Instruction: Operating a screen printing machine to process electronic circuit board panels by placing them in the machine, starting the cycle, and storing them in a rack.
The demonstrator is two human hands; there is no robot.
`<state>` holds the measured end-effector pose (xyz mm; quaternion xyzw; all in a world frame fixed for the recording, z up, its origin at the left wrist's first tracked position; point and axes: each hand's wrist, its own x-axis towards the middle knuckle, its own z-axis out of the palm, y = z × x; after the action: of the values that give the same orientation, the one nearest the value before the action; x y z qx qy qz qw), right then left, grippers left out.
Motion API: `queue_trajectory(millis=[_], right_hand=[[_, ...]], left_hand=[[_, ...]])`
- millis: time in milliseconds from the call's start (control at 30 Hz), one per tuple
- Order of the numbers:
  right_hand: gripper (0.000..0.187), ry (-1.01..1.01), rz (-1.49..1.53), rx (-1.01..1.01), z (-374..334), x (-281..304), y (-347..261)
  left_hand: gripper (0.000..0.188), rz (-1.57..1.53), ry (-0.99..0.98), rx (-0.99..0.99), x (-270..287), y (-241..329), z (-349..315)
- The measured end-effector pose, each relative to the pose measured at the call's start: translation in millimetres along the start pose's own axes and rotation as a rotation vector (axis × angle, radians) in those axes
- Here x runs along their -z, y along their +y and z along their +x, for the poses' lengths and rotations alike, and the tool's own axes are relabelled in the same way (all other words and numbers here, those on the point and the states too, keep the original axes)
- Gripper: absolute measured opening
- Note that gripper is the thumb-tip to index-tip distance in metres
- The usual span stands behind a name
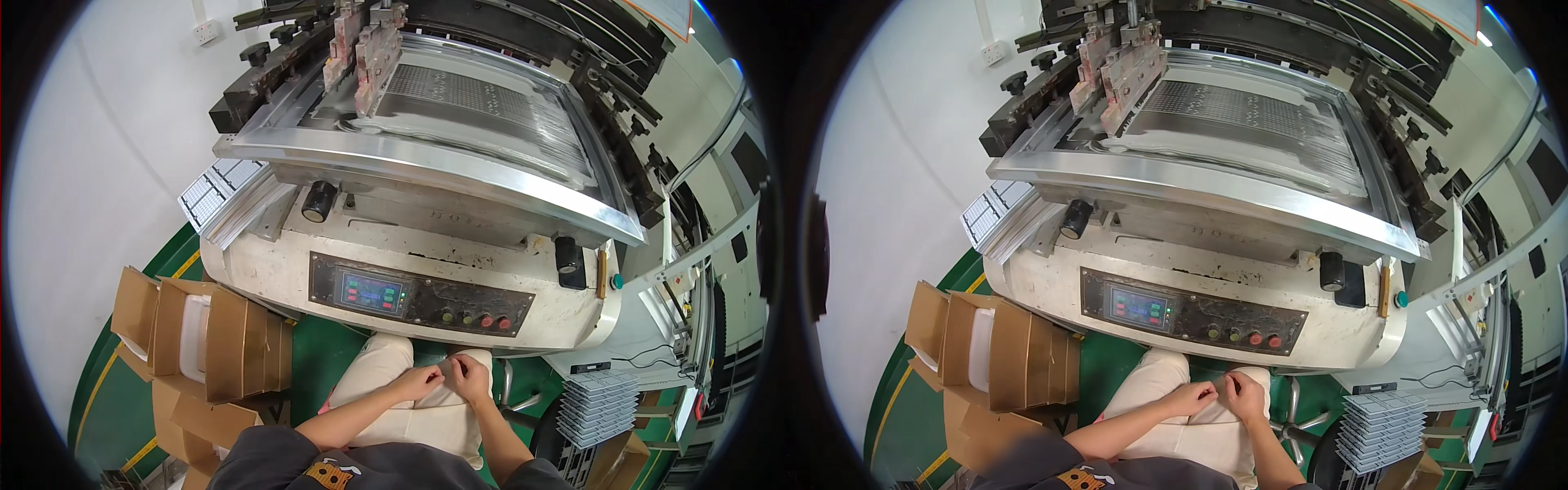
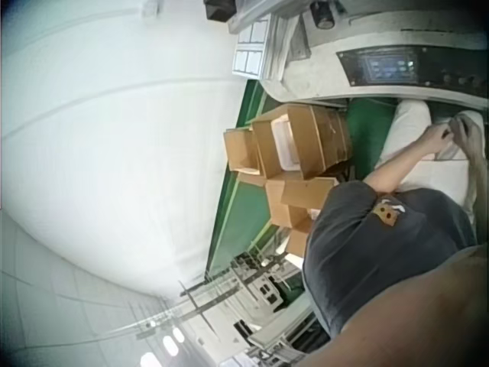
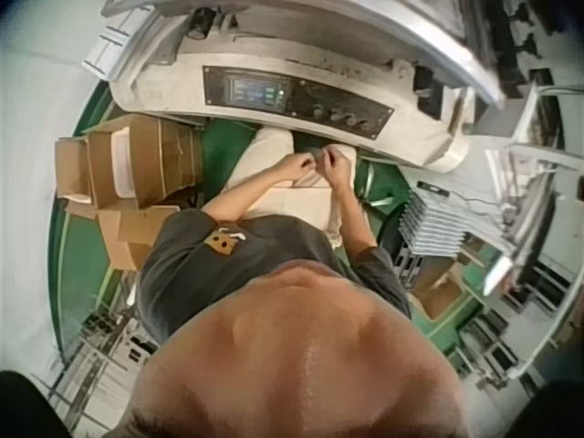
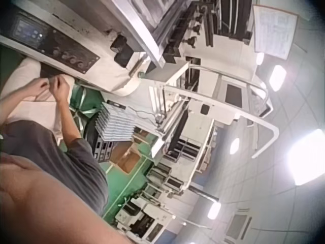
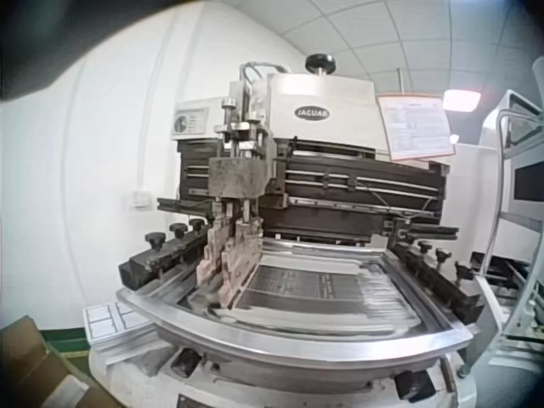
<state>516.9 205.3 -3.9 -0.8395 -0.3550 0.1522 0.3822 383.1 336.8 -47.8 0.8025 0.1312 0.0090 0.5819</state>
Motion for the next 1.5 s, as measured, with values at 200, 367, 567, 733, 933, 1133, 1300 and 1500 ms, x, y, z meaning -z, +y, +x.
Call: queue_trajectory(millis=[200, 367, 567, 733, 933, 1133, 1300, 1500], right_hand=[[0.017, -0.006, 0.015, 0.034, -3, -1, 8], [0.017, -0.093, 0.383, -0.073, -7, 0, -12], [0.029, -0.248, 0.306, 0.122, 8, 13, -114], [0.060, -0.227, -0.030, 0.316, 37, -6, -168], [0.066, -0.129, -0.172, 0.335, 55, -22, -192], [0.068, -0.131, -0.307, 0.319, 49, -27, -191], [0.066, -0.116, -0.247, 0.331, 40, -24, -194], [0.058, -0.218, -0.016, 0.293, -1, -18, -174]], left_hand=[[0.025, 0.013, -0.033, 0.028, 1, -2, -1], [0.023, -0.020, 0.037, -0.026, -8, -7, -8], [0.026, -0.108, 0.013, -0.225, -34, -61, 10], [0.044, -0.050, 0.296, -0.460, -3, -11, 1], [0.044, -0.495, 0.060, -0.287, 19, 13, -9], [0.044, -0.603, -0.056, -0.281, 22, 13, -14], [0.043, -0.424, 0.079, -0.335, 19, 10, -16], [0.030, -0.140, 0.129, -0.396, 10, -15, -23]])
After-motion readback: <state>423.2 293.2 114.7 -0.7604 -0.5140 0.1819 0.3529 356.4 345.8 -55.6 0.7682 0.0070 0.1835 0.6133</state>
